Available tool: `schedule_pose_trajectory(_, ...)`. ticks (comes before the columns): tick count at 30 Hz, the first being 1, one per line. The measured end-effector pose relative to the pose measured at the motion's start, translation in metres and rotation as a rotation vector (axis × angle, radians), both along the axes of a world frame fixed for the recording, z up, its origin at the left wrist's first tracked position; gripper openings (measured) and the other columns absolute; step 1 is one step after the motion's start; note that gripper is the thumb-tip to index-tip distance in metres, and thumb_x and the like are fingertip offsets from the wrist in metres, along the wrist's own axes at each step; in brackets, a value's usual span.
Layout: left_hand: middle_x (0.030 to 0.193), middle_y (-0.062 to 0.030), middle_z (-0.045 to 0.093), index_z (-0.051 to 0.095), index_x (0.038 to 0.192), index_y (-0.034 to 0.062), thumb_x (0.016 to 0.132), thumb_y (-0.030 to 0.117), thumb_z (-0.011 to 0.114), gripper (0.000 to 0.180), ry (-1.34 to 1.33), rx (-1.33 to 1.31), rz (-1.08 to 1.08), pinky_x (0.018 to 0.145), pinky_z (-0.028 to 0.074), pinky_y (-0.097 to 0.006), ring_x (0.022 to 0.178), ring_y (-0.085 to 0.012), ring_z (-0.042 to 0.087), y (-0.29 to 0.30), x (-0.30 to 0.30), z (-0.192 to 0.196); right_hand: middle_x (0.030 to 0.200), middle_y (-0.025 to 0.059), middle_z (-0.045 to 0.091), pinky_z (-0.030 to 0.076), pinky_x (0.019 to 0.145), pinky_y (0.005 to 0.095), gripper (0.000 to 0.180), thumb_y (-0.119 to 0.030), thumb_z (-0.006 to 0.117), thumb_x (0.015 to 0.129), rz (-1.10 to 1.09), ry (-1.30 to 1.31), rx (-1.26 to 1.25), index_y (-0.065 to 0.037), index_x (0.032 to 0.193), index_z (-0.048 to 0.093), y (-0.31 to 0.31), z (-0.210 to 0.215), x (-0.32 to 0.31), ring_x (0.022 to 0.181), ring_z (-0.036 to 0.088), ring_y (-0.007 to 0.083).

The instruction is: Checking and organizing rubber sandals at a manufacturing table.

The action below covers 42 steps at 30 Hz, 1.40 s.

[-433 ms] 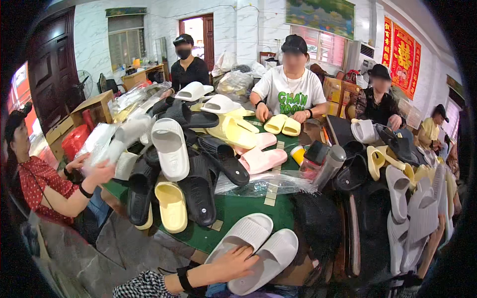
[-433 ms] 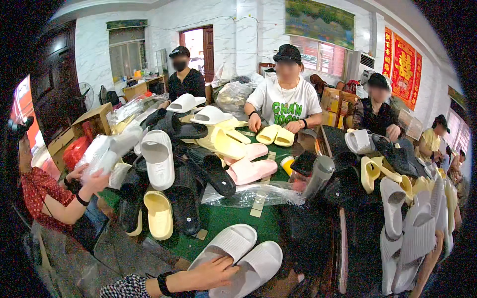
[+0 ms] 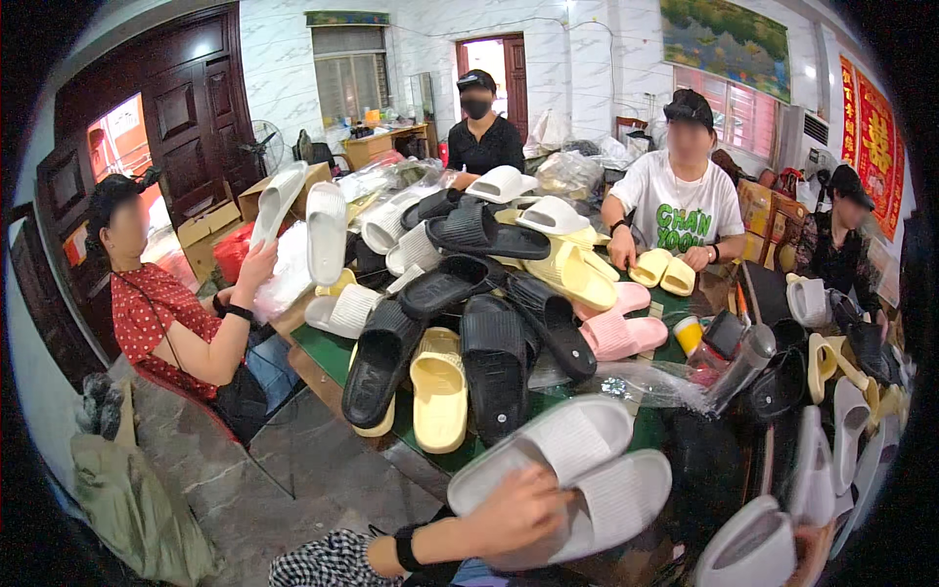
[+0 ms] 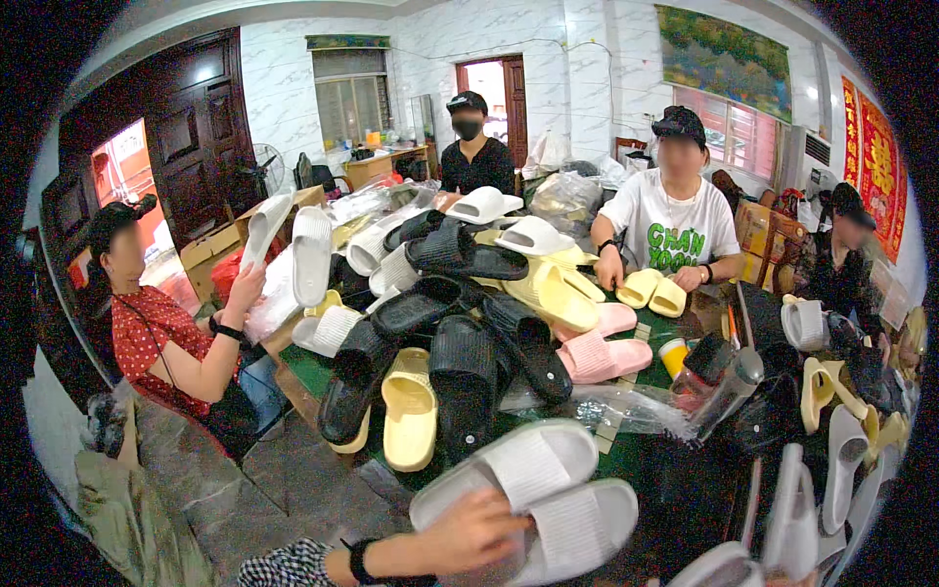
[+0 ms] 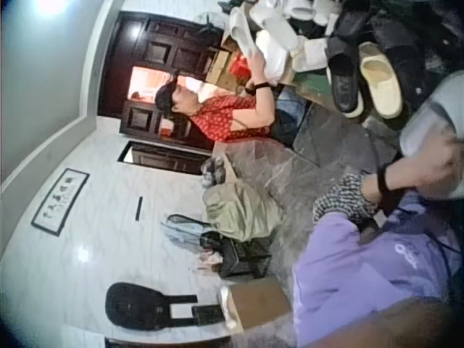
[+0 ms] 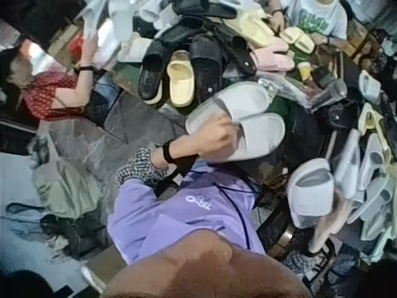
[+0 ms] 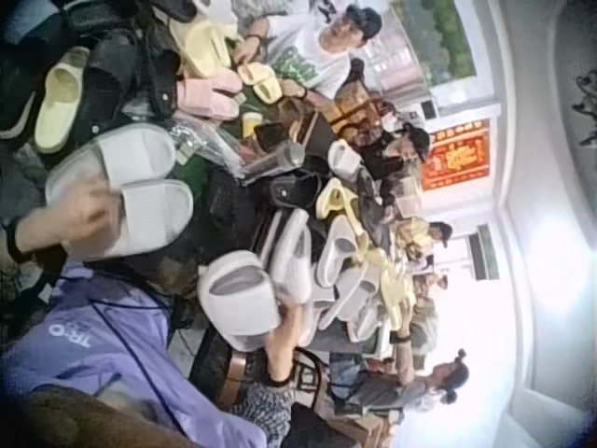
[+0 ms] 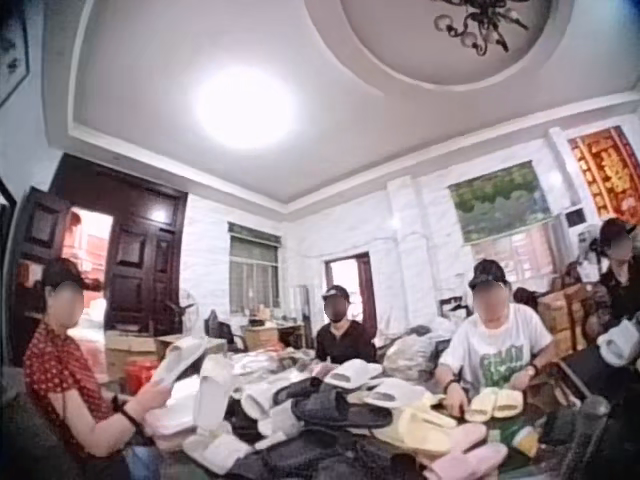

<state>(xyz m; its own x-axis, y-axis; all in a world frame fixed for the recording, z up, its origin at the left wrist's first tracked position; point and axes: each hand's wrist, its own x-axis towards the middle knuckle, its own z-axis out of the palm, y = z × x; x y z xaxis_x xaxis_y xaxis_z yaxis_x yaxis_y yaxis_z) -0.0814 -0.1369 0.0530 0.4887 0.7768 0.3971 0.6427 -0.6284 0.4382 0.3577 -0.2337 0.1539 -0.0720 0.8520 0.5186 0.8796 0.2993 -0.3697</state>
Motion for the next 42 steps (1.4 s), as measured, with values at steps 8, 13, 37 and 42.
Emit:
schedule_pose_trajectory(8,0.085,-0.0181,0.059,0.065,0.092,-0.0012,0.072,0.008,0.061,0.023,-0.002,0.374,0.521,0.074,0.048,-0.043,0.083,-0.0364,0.058,0.099,-0.175,0.12,0.103,0.0112,0.056,0.05,0.076,0.0294,0.024,-0.004,0.068,0.085,0.25,0.283,-0.208,-0.004,0.109,0.062,0.05,-0.017,-0.095,0.088,0.063,0.0214)
schedule_pose_trajectory(13,0.098,-0.0247,0.062,0.069,0.101,-0.0007,0.074,0.003,0.055,0.031,0.001,0.323,0.739,0.085,0.049,-0.042,0.103,-0.0407,0.059,0.175,-0.293,0.137,0.111,0.0121,0.056,0.053,0.084,0.0305,0.034,0.0,0.072,0.081,0.251,0.493,-0.418,0.002,0.112,0.057,0.081,-0.043,-0.135,0.101,0.059,0.0197)
schedule_pose_trajectory(37,0.15,-0.0255,0.031,0.032,0.148,0.006,0.09,0.021,0.065,0.069,0.139,-0.09,0.016,0.114,0.026,-0.048,0.139,-0.0444,0.029,0.073,0.019,-0.033,0.102,0.0116,0.058,0.053,0.072,0.0396,0.057,-0.007,0.074,0.078,0.193,0.303,-0.132,-0.006,0.131,0.053,0.172,-0.09,-0.144,0.084,0.064,0.0319)
schedule_pose_trajectory(42,0.143,-0.0244,0.036,0.033,0.148,0.0111,0.085,0.017,0.067,0.072,0.131,-0.088,0.02,0.11,0.029,-0.054,0.132,-0.0454,0.036,0.099,0.024,-0.052,0.13,0.0204,0.047,0.056,0.08,0.0472,0.071,-0.024,0.077,0.075,0.209,-0.002,-0.336,-0.012,0.138,0.045,0.193,-0.121,-0.153,0.095,0.064,0.0431)
